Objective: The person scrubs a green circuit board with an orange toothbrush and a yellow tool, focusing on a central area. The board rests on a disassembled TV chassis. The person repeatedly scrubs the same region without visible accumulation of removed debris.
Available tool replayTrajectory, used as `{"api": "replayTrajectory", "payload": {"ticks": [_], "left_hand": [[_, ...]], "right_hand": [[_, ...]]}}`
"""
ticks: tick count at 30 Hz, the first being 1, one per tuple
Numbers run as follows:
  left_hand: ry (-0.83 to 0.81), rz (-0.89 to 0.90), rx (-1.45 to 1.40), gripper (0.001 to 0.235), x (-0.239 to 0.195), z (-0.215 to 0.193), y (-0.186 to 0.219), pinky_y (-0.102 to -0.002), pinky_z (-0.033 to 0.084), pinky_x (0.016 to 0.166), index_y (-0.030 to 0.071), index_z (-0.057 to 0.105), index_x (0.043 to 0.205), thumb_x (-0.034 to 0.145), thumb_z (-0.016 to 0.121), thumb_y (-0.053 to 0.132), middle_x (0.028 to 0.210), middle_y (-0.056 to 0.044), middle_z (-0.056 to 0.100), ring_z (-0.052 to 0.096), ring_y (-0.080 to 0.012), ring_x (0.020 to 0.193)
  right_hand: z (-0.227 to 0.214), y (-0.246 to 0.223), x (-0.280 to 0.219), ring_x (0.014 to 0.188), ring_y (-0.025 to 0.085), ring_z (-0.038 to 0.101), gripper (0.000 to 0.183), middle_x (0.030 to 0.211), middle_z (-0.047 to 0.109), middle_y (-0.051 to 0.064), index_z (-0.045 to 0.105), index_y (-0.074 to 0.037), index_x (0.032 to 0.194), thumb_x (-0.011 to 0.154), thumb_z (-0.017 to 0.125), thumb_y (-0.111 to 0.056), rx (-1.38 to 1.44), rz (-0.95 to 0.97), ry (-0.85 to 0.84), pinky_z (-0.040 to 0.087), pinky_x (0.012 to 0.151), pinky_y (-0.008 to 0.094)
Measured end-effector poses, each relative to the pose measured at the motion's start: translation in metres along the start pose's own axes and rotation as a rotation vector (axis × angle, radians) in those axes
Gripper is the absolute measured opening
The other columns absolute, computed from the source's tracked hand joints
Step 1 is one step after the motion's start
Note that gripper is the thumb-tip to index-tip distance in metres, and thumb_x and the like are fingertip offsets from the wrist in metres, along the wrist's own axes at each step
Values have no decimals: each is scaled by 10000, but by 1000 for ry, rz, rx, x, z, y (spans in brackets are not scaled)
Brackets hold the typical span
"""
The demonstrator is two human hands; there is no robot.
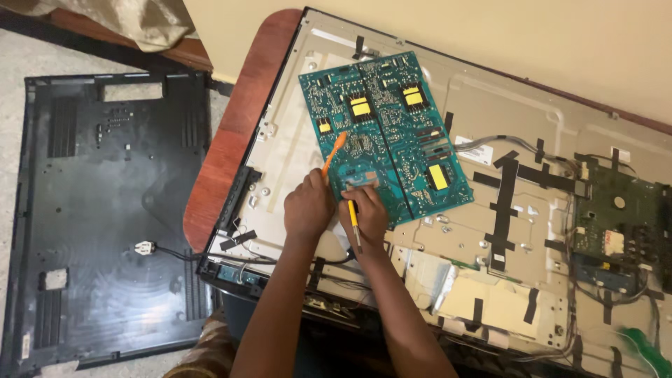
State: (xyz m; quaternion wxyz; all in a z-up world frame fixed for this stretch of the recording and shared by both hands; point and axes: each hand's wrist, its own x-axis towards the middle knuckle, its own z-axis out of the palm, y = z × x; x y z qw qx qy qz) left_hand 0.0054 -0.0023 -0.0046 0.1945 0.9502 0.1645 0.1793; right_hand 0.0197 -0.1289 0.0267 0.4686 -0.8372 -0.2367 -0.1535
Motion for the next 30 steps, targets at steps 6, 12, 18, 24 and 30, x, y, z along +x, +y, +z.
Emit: {"api": "replayTrajectory", "payload": {"ticks": [6,12,18,24,30], "left_hand": [[-32,-10,-13,200,10,-6,-3,-436,557,572,75,540,1029,944,605,243,818,-106,674,706,-307,686],[-50,2,-11,202,2,-2,-4,-450,557,591,75,535,1055,951,603,234,833,-112,674,706,-316,708],[-49,0,-23,199,3,-3,-1,-454,558,598,75,532,1047,934,599,224,836,-112,674,708,-315,717],[-39,-3,-30,188,10,-7,-5,-450,559,588,81,533,1049,950,600,226,839,-114,676,708,-317,710],[-30,3,-26,200,4,-6,-3,-453,550,568,80,543,1043,917,610,221,820,-106,679,704,-316,686]], "right_hand": [[5,-2,8,912,317,709,124,997,705,127,709,-38,937,817,693,-9,-28,-17,33,573,800,376],[0,2,2,914,318,701,128,963,690,131,708,-32,942,822,687,4,8,-25,-15,568,807,383],[0,3,2,909,315,700,141,962,695,124,715,-41,931,806,687,16,-14,-58,10,566,811,380],[5,0,9,902,292,716,151,978,705,111,707,-51,909,785,669,26,-8,-14,26,572,782,360],[-1,-1,4,802,292,709,130,921,690,123,725,-37,917,806,699,26,27,53,-28,555,703,344]]}}
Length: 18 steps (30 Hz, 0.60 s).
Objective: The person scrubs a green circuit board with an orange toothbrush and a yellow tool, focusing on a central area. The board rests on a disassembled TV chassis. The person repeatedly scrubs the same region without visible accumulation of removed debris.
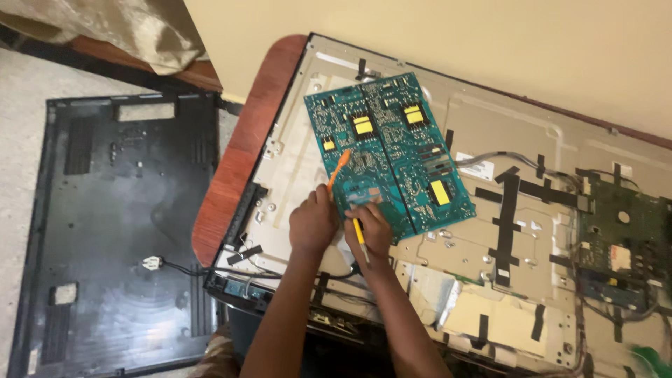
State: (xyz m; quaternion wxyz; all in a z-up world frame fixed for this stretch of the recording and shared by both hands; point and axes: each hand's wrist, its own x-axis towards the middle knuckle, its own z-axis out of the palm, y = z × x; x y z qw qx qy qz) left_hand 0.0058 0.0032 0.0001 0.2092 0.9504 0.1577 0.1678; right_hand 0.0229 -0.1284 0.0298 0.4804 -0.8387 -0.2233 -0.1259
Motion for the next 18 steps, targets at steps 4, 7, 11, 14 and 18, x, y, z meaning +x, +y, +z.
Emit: {"api": "replayTrajectory", "payload": {"ticks": [4,7,11,14,18], "left_hand": [[4,4,25,177,7,-1,1,-436,558,572,86,547,1032,917,599,211,812,-101,678,706,-304,681],[-29,-11,44,162,0,3,1,-437,556,576,95,547,1029,925,596,209,804,-94,676,706,-297,678],[-32,-3,46,214,7,-2,1,-435,558,560,75,550,1060,909,608,216,806,-104,676,705,-303,667],[-15,15,32,209,3,-3,0,-438,558,572,73,547,1045,903,609,212,811,-102,675,709,-303,683],[-17,-8,-10,196,3,-3,4,-444,560,590,83,550,1046,908,606,211,816,-104,678,712,-310,706]], "right_hand": [[2,0,6,817,253,740,138,956,720,121,722,-33,932,810,690,22,69,56,65,574,715,321],[0,3,0,829,236,740,129,960,718,123,714,-22,955,832,699,13,118,64,45,574,723,313],[2,2,6,835,224,742,140,973,720,120,721,-24,962,827,707,10,130,62,68,571,725,298],[4,4,3,854,226,741,153,976,724,116,723,-29,972,827,702,16,134,30,80,572,735,292],[0,11,1,753,217,731,143,949,725,115,730,-32,949,813,716,9,119,128,44,562,675,297]]}}
